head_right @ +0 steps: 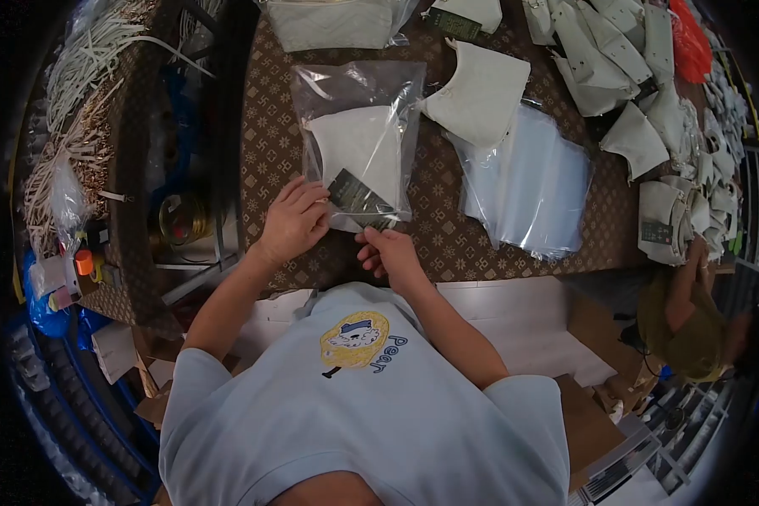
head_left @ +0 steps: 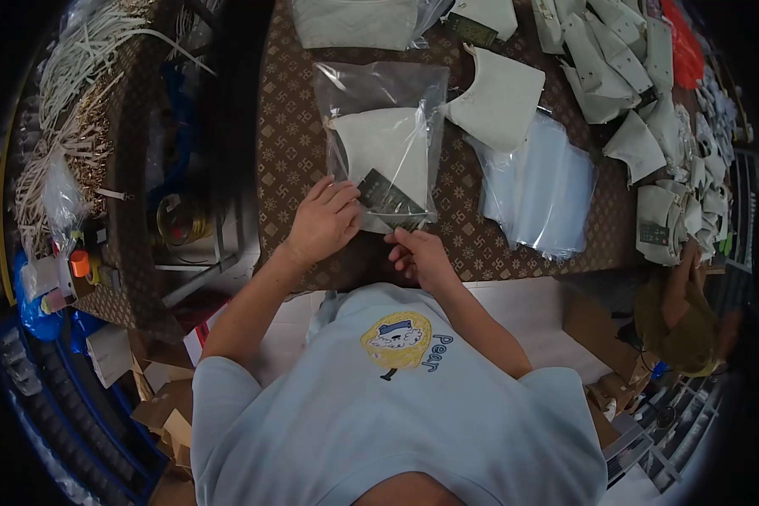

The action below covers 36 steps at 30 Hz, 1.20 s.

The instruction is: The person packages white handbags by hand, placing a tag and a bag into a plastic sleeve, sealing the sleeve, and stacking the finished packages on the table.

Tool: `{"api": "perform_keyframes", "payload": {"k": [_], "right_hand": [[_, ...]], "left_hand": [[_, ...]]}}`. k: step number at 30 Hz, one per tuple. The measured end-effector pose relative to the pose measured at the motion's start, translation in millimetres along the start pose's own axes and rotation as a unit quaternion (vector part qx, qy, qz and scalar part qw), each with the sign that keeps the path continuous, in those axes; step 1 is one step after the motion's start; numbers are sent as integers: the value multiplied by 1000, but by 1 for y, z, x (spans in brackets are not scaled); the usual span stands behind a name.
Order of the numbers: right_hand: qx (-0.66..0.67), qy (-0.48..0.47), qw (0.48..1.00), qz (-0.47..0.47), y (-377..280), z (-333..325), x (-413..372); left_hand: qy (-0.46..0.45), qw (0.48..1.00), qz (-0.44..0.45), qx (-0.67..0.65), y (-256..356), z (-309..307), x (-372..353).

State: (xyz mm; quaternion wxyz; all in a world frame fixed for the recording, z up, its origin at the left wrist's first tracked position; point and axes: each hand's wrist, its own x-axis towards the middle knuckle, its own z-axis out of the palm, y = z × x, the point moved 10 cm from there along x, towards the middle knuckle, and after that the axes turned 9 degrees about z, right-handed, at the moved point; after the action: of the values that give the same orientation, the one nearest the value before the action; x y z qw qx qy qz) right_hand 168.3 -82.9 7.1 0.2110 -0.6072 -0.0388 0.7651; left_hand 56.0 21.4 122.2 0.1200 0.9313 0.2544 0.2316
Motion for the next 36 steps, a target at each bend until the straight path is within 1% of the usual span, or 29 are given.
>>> {"api": "perform_keyframes", "payload": {"k": [1, 2, 4, 5, 6, 7, 8, 9, 10, 11, 12, 13, 14, 15, 16, 18, 19, 21, 22, 24, 25, 27, 30, 32, 33, 34, 35, 36], "right_hand": [[19, 32, 999, -26, -7, -11, 1], [39, 65, 996, -50, -12, -22, 1], [34, 70, 995, -61, -20, -31, 0], [23, 73, 995, -71, -25, -36, -1], [24, 74, 994, -71, -30, -41, 1], [-59, 130, 983, -113, -45, -53, -2], [-141, 185, 961, -153, -58, -63, -8], [-141, 186, 960, -153, -60, -71, -11], [-204, 273, 910, -235, -80, -85, -30], [-261, 354, 842, -312, -97, -92, -51], [-262, 355, 841, -312, -100, -98, -50], [-297, 392, 771, -405, -120, -97, -62], [-328, 422, 688, -491, -133, -92, -74], [-352, 444, 596, -569, -137, -83, -87], [-353, 442, 595, -571, -139, -86, -82], [-376, 344, 658, -554, -143, -81, -56], [-378, 341, 658, -556, -143, -80, -56], [-353, 348, 673, -549, -140, -84, -58], [-353, 346, 674, -550, -135, -81, -60], [-366, 374, 632, -572, -125, -74, -75], [-369, 369, 633, -572, -123, -73, -75], [-397, 352, 587, -612, -121, -61, -84], [-414, 326, 573, -627, -121, -57, -84], [-420, 324, 570, -627, -119, -57, -84], [-424, 325, 569, -625, -118, -57, -83], [-423, 323, 568, -628, -118, -56, -84], [-411, 344, 578, -615, -118, -60, -83], [-399, 365, 587, -602, -117, -64, -83]], "left_hand": [[-33, 999, 22, 5, 2, 7, -1], [-35, 999, 27, 3, 6, 12, 0], [-67, 997, -17, -40, 15, 29, 12], [-67, 997, -16, -42, 22, 39, 20], [-45, 998, 9, -41, 32, 47, 31], [-21, 998, 34, -40, 40, 54, 38], [-41, 998, 7, -50, 37, 66, 40], [-40, 998, 8, -51, 37, 73, 39], [-27, 999, 4, -21, 34, 74, 39], [-14, 1000, -1, 9, 32, 75, 39], [-13, 1000, 0, 8, 35, 75, 42], [5, 1000, -23, -8, 32, 70, 46], [21, 998, -47, -25, 30, 65, 49], [22, 998, -48, -24, 32, 65, 54], [35, 998, -51, -31, 31, 62, 61], [49, 997, -56, -35, 30, 61, 65], [50, 997, -58, -32, 30, 63, 64], [51, 996, -62, -26, 31, 62, 65], [59, 995, -81, -27, 30, 58, 65], [69, 991, -108, -25, 28, 55, 68], [70, 990, -118, -21, 28, 55, 71], [73, 989, -130, -16, 25, 62, 76], [88, 988, -131, 4, 21, 78, 74], [155, 984, -90, -7, 30, 65, 65], [157, 983, -91, -3, 31, 57, 56], [146, 978, -143, 48, 25, 43, 37], [133, 967, -194, 99, 18, 31, 17], [153, 948, -262, 101, 4, 21, -9]]}}
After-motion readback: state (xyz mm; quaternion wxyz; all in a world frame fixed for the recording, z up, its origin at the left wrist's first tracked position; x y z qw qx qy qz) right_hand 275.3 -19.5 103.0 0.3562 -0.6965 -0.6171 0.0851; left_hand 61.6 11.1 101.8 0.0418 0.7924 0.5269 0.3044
